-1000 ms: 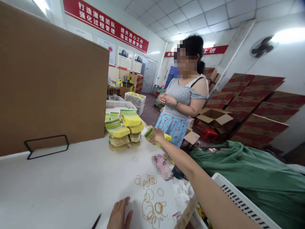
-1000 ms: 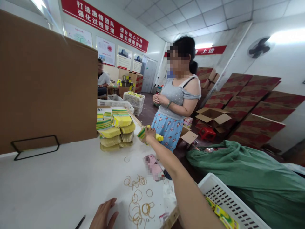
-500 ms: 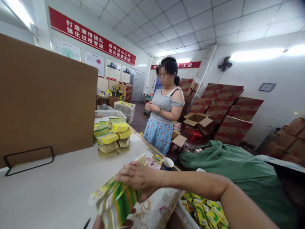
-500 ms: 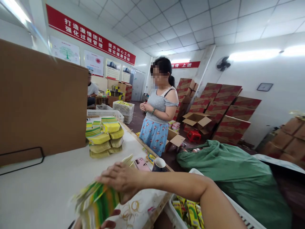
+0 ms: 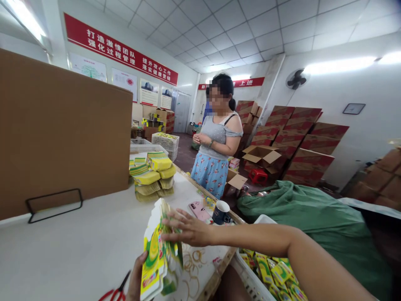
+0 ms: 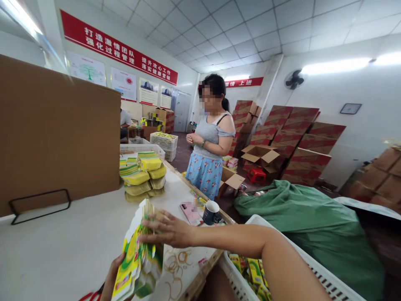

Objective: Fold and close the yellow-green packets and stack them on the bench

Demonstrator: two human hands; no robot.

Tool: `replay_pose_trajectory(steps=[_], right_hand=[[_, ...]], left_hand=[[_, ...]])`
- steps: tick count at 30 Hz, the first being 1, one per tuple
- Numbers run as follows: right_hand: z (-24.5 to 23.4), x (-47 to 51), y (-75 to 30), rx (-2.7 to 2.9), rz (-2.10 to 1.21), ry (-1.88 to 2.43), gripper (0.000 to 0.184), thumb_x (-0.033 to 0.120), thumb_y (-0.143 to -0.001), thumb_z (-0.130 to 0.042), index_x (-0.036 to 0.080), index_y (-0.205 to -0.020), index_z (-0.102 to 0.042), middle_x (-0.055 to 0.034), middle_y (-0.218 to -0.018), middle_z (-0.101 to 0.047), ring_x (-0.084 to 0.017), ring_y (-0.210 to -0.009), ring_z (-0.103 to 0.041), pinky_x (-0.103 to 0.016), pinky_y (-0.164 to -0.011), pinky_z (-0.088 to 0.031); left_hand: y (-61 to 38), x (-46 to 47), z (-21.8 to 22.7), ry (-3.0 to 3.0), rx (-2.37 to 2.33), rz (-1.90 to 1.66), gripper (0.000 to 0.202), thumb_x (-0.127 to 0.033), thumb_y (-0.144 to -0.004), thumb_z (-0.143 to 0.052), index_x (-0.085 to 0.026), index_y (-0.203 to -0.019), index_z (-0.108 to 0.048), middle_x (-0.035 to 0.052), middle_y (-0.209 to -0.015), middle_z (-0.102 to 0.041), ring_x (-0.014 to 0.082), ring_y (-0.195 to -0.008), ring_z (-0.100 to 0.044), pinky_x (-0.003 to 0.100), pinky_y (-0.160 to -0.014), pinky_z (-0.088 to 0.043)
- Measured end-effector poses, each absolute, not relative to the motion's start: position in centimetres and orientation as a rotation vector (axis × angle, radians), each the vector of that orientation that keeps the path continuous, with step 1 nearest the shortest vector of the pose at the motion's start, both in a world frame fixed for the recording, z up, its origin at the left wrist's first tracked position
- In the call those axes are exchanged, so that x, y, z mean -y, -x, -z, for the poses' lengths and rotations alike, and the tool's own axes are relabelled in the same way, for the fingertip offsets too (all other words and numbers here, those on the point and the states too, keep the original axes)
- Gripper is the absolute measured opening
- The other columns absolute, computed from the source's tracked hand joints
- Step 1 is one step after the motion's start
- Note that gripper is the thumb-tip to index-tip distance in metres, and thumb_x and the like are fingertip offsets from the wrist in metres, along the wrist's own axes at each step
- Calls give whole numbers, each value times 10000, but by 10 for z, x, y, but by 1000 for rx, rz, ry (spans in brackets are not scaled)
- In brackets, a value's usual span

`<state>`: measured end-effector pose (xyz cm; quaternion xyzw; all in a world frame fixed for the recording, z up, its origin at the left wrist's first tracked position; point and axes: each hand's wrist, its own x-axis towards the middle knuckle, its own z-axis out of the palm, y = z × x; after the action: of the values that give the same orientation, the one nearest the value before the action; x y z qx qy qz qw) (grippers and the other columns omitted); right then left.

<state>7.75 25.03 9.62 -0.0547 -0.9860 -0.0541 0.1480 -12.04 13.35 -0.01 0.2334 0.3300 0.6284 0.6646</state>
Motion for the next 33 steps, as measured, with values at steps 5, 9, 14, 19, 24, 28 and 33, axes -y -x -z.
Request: replay_pose_trajectory(steps=[5, 9, 14, 19, 24, 28, 33], right_hand=[[-63, -240, -74, 2137, -1017, 1067, 576, 416, -931, -512, 230, -1456, -366, -155, -1483, -417, -290, -1377, -383, -559, -1113, -285], [-40, -213, -67, 1758, -1689, 1061, 678, 708, -864, -425, 229, -1343, -464, -124, -1247, -630, -278, -1117, -631, -488, -907, -513], [-38, -191, -63, 1224, -2085, 881, 624, 580, -680, -739, 203, -1147, -568, -75, -1109, -705, -273, -1032, -674, -433, -912, -528], [-35, -189, -60, 1086, -2063, 869, 568, 527, -676, -755, 186, -1101, -594, -70, -1058, -730, -270, -985, -694, -416, -892, -536], [-31, -188, -58, 1044, -2099, 841, 561, 520, -675, -758, 182, -1097, -607, -68, -1018, -739, -274, -981, -694, -403, -856, -545], [-36, -188, -59, 1048, -2118, 834, 611, 509, -635, -794, 180, -1114, -605, -79, -1028, -738, -288, -966, -698, -420, -846, -544], [-32, -195, -59, 1108, -2144, 880, 664, 448, -579, -848, 164, -1128, -604, -75, -997, -743, -278, -936, -706, -423, -866, -527]], left_hand=[[101, -133, -10, -450, -718, -1413, 682, -365, -668, -741, -122, -1269, -531, 126, -977, -757, 329, -911, -721, 425, -793, -578], [78, -134, -7, -520, -795, -1530, 845, -362, -654, -782, -158, -1370, -381, 134, -1174, -674, 315, -1028, -675, 423, -903, -523], [62, -135, 7, -476, -803, -1531, 809, -377, -720, -745, -167, -1382, -331, 161, -1299, -583, 314, -1117, -622, 450, -988, -459], [59, -136, 8, -420, -786, -1513, 783, -407, -698, -764, -192, -1341, -371, 150, -1294, -596, 323, -1117, -628, 466, -982, -478], [59, -135, 4, -360, -830, -1519, 768, -381, -693, -777, -202, -1328, -384, 142, -1263, -621, 315, -1084, -651, 451, -960, -509], [60, -135, 3, -332, -877, -1527, 740, -321, -701, -779, -214, -1323, -395, 133, -1285, -608, 304, -1075, -659, 421, -944, -527], [66, -136, 4, -332, -946, -1482, 657, -308, -759, -739, -239, -1322, -409, 106, -1209, -653, 284, -1015, -691, 402, -890, -556]])
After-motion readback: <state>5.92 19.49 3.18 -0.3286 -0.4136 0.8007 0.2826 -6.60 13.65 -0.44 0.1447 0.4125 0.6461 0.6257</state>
